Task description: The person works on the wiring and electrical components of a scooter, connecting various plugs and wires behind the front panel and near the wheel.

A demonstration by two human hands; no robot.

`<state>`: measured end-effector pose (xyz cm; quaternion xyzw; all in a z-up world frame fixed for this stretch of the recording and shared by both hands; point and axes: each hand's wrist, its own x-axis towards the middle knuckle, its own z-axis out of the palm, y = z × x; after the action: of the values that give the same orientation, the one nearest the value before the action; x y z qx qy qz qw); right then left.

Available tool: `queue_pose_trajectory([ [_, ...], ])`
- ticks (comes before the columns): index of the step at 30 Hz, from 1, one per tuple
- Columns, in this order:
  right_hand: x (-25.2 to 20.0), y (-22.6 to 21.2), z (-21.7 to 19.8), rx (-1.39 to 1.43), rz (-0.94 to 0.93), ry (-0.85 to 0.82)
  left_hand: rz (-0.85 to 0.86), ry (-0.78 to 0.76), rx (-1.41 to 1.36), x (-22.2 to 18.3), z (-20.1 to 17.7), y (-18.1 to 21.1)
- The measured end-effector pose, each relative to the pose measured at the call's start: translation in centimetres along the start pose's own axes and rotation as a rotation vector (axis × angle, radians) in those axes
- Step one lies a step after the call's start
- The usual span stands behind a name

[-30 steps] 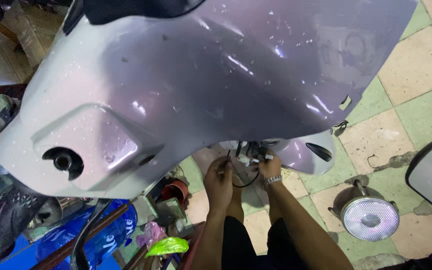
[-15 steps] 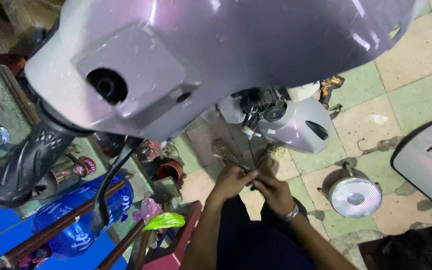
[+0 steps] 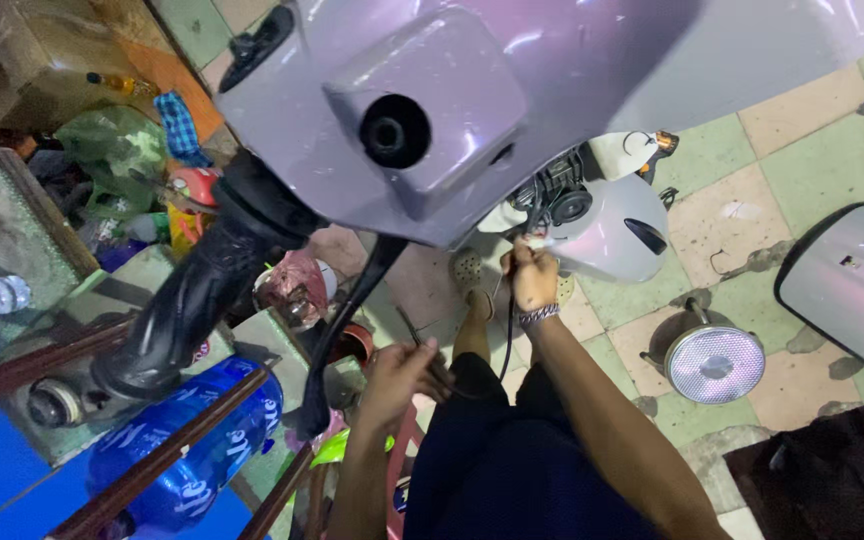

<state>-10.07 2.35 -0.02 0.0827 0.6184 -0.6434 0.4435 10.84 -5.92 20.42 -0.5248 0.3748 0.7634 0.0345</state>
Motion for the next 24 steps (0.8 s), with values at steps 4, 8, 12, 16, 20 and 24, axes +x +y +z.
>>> queue_pose_trajectory([
  [4, 0.1, -3.8, 2.0, 0.134, -0.040, -0.016, 0.323, 0.323, 0.760, 4.2, -0.2, -1.0],
  [8, -0.2, -3.1, 1.3, -0.072, 0.144, -0.123, 0.444, 0.155, 0.632, 12.7, 2.5, -3.3],
  [12, 3.5, 0.1, -2.2, -0.154, -0.057, -0.168, 0.455, 0.017, 0.178, 19.2, 6.4, -5.6],
  [16, 4.0, -2.8, -4.1, -0.556, -0.297, 0.025, 0.302, 0.149, 0.272, 20.5, 7.6, -3.7],
  [20, 1.4, -6.5, -2.1, -0.199, -0.076, 0.050, 0.866, 0.293, 0.480, 22.9, 6.5, -0.5],
  [24, 0.7, -6.2, -0.6, -0.206, -0.270, 0.133, 0.443, 0.363, 0.731, 23.7, 6.2, 1.5],
])
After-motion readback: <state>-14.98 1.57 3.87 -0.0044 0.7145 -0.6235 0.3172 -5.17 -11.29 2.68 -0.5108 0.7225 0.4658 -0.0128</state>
